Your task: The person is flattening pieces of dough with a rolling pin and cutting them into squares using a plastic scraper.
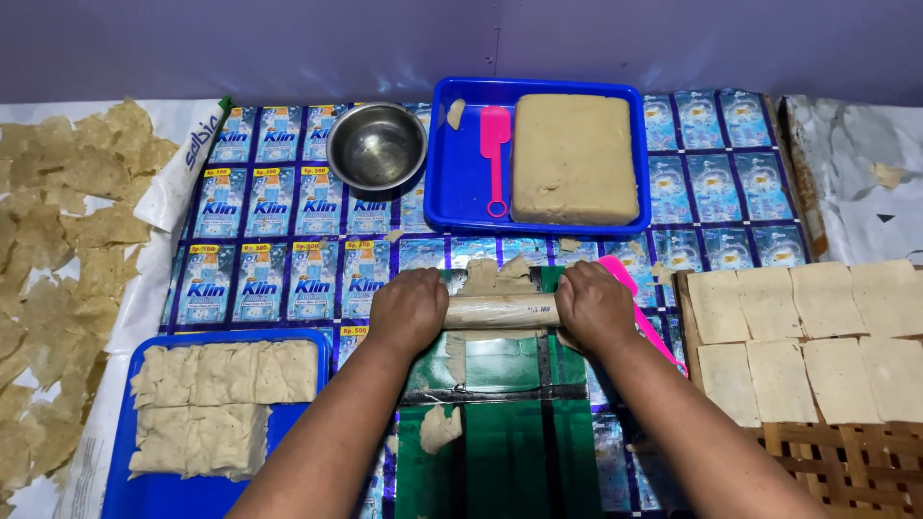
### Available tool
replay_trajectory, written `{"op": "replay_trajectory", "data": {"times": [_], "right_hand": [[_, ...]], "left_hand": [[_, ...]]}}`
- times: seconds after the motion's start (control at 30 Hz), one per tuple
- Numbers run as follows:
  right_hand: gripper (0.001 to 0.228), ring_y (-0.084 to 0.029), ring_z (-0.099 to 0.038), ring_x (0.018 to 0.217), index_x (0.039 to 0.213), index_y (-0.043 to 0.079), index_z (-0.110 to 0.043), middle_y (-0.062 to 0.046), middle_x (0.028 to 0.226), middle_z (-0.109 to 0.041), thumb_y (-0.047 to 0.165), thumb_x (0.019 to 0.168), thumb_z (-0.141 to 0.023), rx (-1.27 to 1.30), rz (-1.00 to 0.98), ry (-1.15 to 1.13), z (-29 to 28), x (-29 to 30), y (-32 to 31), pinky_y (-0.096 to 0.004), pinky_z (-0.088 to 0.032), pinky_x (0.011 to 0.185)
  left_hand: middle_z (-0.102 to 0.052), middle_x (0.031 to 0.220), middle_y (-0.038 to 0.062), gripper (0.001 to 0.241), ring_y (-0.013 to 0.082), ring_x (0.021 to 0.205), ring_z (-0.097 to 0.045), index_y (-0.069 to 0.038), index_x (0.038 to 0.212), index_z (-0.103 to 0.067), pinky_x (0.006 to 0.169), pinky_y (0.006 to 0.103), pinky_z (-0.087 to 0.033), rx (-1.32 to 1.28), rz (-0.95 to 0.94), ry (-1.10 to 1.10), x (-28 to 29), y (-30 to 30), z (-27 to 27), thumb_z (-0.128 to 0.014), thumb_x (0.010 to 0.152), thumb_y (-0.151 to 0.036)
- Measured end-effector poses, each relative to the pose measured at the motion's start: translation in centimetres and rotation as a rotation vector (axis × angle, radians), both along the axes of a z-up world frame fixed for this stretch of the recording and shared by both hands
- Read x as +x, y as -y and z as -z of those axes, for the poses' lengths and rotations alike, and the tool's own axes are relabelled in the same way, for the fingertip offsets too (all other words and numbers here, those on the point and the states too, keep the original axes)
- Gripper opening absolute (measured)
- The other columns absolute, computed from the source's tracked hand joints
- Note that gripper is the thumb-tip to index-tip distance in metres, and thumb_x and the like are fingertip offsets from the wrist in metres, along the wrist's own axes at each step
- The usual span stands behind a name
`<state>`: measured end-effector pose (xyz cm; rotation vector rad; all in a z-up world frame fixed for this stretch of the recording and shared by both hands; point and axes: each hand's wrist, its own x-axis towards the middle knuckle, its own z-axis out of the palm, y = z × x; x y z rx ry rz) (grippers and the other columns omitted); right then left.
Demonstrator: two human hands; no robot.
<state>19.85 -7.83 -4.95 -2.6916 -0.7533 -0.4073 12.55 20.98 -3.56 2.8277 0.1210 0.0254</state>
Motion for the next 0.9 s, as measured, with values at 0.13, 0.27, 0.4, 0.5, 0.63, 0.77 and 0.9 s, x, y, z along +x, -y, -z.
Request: {"op": "replay_trajectory", "data": {"times": [0.13, 0.27, 0.4, 0.5, 0.63, 0.77, 0.9], "right_hand": [[0.033, -0.028, -0.066, 0.078, 0.077, 0.015, -0.06, -0.005, 0.071, -0.055, 0.03, 0.103, -0.045, -0.019, 0.006, -0.02, 0.8, -0.5, 0.5, -0.039, -0.054, 0.065], [0.034, -0.028, -0.066, 0.082, 0.08, 0.018, -0.06, -0.005, 0.074, -0.057, 0.037, 0.103, -0.044, -0.095, 0.012, -0.054, 1.9, -0.4, 1.2, -0.043, -0.053, 0.07], [0.039, -0.03, -0.065, 0.096, 0.091, 0.016, -0.064, -0.007, 0.092, -0.062, 0.049, 0.1, -0.045, -0.277, 0.0, 0.058, -0.2, 0.7, 0.3, -0.049, -0.047, 0.088], [0.043, -0.041, -0.052, 0.133, 0.128, 0.004, -0.058, -0.025, 0.135, -0.056, 0.039, 0.105, -0.05, -0.122, 0.018, 0.072, -4.1, 0.9, -2.4, -0.061, -0.024, 0.118], [0.062, -0.042, -0.007, 0.159, 0.162, 0.015, -0.032, -0.026, 0.17, -0.015, 0.042, 0.106, -0.039, -0.16, 0.03, -0.292, -4.4, 0.6, -3.1, -0.069, 0.002, 0.12], [0.065, -0.034, -0.004, 0.16, 0.165, 0.017, -0.023, -0.019, 0.173, -0.008, 0.041, 0.105, -0.036, -0.237, -0.002, -0.416, -4.9, 0.3, -3.0, -0.067, 0.002, 0.122], [0.065, -0.031, -0.007, 0.16, 0.164, 0.016, -0.022, -0.017, 0.173, -0.009, 0.041, 0.105, -0.032, -0.307, 0.002, -0.457, -4.9, -1.7, -2.7, -0.063, 0.0, 0.124]], "left_hand": [[-0.072, 0.088, 0.007, 0.038, 0.0305, 0.098, -0.071, -0.018, 0.1, -0.07, 0.086, 0.0417, -0.058, 0.004, -0.003, -0.003, -0.6, 0.1, 0.7, -0.038, 0.103, -0.039], [-0.072, 0.093, 0.008, 0.038, 0.0308, 0.101, -0.07, -0.018, 0.103, -0.069, 0.088, 0.0423, -0.056, -0.016, 0.051, -0.032, -0.4, 0.0, 0.8, -0.037, 0.103, -0.038], [-0.067, 0.096, 0.009, 0.034, 0.0347, 0.102, -0.065, -0.014, 0.098, -0.065, 0.087, 0.0473, -0.05, 0.078, 0.09, 0.018, 1.8, -1.1, 3.4, -0.04, 0.095, -0.037], [-0.056, 0.114, 0.013, 0.022, 0.0377, 0.12, -0.053, -0.012, 0.107, -0.053, 0.097, 0.049, -0.043, -0.007, 0.064, 0.18, 2.0, 0.3, -0.6, -0.045, 0.091, -0.024], [-0.037, 0.157, 0.019, 0.051, 0.0395, 0.153, -0.026, -0.012, 0.143, -0.04, 0.122, 0.0584, -0.018, -0.075, 0.025, -0.068, 0.8, 1.3, -2.6, -0.037, 0.093, -0.019], [-0.018, 0.171, 0.022, 0.067, 0.0391, 0.159, -0.01, -0.009, 0.159, -0.027, 0.125, 0.0611, -0.007, -0.071, 0.011, -0.215, 0.1, 1.7, -4.4, -0.035, 0.093, -0.017], [-0.023, 0.17, 0.022, 0.064, 0.0371, 0.159, -0.016, -0.007, 0.159, -0.031, 0.125, 0.0603, -0.009, -0.068, 0.026, -0.222, -1.9, 2.1, -4.2, -0.031, 0.096, -0.019]]}}
